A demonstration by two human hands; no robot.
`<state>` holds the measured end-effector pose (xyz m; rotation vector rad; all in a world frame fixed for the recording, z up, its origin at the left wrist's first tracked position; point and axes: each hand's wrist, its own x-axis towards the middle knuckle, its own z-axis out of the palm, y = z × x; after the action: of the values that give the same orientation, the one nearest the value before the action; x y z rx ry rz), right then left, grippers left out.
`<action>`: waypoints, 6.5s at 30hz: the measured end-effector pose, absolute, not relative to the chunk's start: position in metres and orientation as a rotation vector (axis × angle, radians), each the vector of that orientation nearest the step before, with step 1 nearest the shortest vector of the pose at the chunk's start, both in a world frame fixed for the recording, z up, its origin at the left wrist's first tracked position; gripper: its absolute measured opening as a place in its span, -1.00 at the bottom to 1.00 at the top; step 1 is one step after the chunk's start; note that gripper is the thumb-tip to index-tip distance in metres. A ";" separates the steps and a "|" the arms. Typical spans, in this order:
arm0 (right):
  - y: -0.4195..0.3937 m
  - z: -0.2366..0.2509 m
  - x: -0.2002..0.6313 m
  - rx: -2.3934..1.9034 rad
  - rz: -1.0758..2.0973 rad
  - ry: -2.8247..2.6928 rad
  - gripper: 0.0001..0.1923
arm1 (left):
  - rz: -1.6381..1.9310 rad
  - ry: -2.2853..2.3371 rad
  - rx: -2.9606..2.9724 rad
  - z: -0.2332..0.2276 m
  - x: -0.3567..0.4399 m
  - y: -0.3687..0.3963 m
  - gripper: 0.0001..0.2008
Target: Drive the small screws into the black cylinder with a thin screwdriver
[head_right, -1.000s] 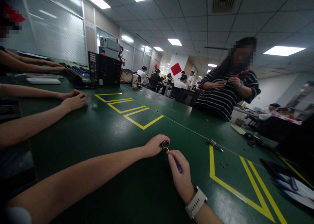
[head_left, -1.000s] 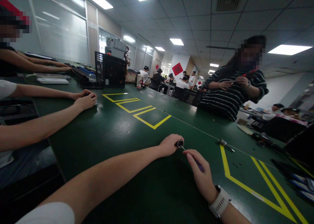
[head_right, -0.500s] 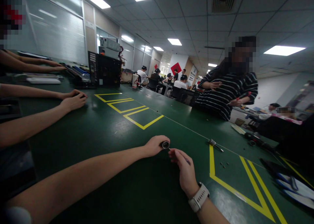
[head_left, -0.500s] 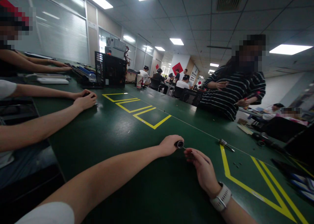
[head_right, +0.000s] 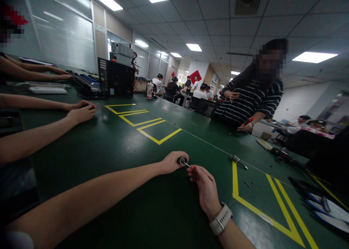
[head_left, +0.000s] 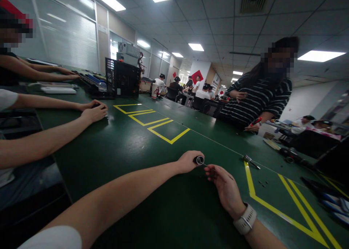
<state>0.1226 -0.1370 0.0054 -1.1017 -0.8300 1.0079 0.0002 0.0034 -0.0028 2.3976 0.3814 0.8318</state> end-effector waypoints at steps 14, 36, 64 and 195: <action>-0.137 0.006 0.121 -1.118 0.978 -0.840 -0.77 | 0.824 0.477 2.390 -0.004 0.002 0.004 -0.85; -0.136 0.006 0.122 -1.103 0.920 -0.825 -0.75 | 0.792 0.504 2.392 -0.002 -0.001 0.004 -0.83; -0.138 0.004 0.121 -1.195 0.759 -0.863 -0.76 | 0.787 0.553 2.351 -0.006 -0.002 0.005 -0.79; -0.134 0.006 0.120 -1.236 0.903 -0.886 -0.82 | 0.695 0.550 2.552 0.000 -0.003 0.001 -0.81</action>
<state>0.1203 -0.1344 0.0060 -1.2356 -0.8860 0.9030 -0.0034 0.0014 0.0003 2.5521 0.5501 0.6949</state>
